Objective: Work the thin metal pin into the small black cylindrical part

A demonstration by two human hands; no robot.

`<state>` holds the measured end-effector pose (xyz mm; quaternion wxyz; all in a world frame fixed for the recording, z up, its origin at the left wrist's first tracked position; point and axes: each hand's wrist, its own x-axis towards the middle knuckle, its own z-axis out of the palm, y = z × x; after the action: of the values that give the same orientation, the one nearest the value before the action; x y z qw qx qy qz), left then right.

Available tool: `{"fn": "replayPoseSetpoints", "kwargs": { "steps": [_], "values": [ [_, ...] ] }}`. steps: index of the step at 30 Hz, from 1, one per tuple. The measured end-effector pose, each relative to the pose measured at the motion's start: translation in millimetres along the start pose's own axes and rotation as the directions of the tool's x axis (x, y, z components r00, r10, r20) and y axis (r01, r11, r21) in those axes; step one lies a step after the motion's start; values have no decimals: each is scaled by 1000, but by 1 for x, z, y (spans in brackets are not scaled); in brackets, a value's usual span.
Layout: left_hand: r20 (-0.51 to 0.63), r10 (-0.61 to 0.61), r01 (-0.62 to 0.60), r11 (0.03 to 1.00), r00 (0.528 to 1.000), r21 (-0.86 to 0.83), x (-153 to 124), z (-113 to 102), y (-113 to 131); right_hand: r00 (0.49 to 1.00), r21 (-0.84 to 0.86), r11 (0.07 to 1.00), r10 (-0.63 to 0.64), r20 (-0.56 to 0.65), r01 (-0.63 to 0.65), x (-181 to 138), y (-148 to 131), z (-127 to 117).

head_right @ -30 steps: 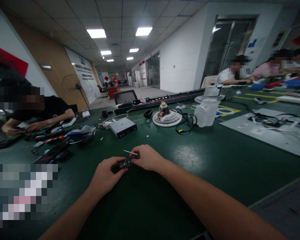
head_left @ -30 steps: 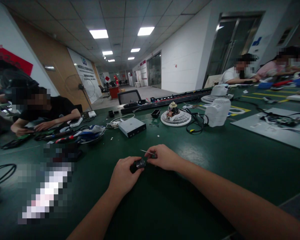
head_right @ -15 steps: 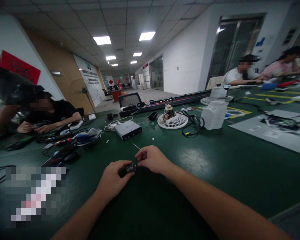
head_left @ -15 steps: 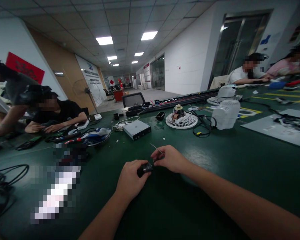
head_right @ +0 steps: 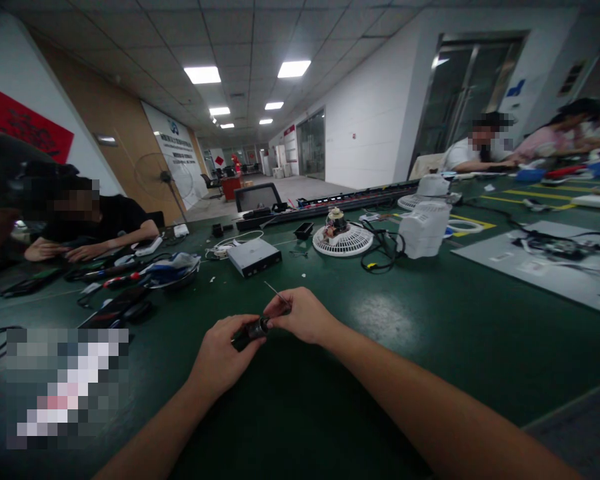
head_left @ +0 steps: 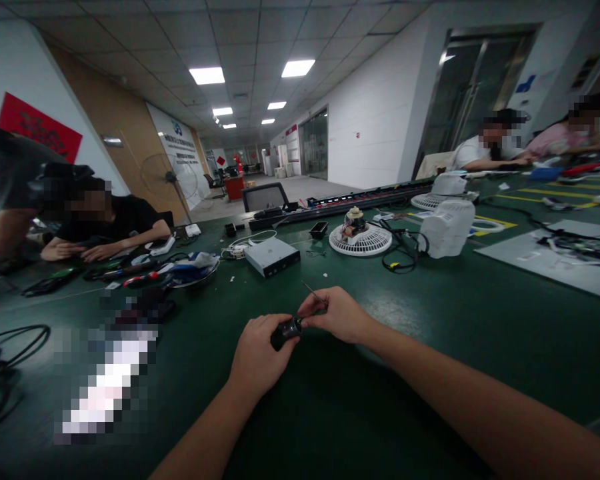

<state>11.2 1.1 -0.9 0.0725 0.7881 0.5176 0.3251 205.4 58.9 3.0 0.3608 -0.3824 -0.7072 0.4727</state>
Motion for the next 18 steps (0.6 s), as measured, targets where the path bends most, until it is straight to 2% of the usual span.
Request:
{"fn": "replayPoseSetpoints", "kwargs": {
  "steps": [6, 13, 18],
  "values": [
    [12, 52, -52, 999, 999, 2, -1, -1, 0, 998, -77, 996, -52, 20, 54, -1, 1, -1],
    [-17, 77, -77, 997, 997, -1, -1, 0, -7, 1000, -266, 964, 6, 29, 2, -5, -9, -1],
    [-32, 47, -47, 999, 998, 2, -1, 0, -6, 993, -240, 964, -99, 65, 111, -8, -15, -2]
  ]
}}
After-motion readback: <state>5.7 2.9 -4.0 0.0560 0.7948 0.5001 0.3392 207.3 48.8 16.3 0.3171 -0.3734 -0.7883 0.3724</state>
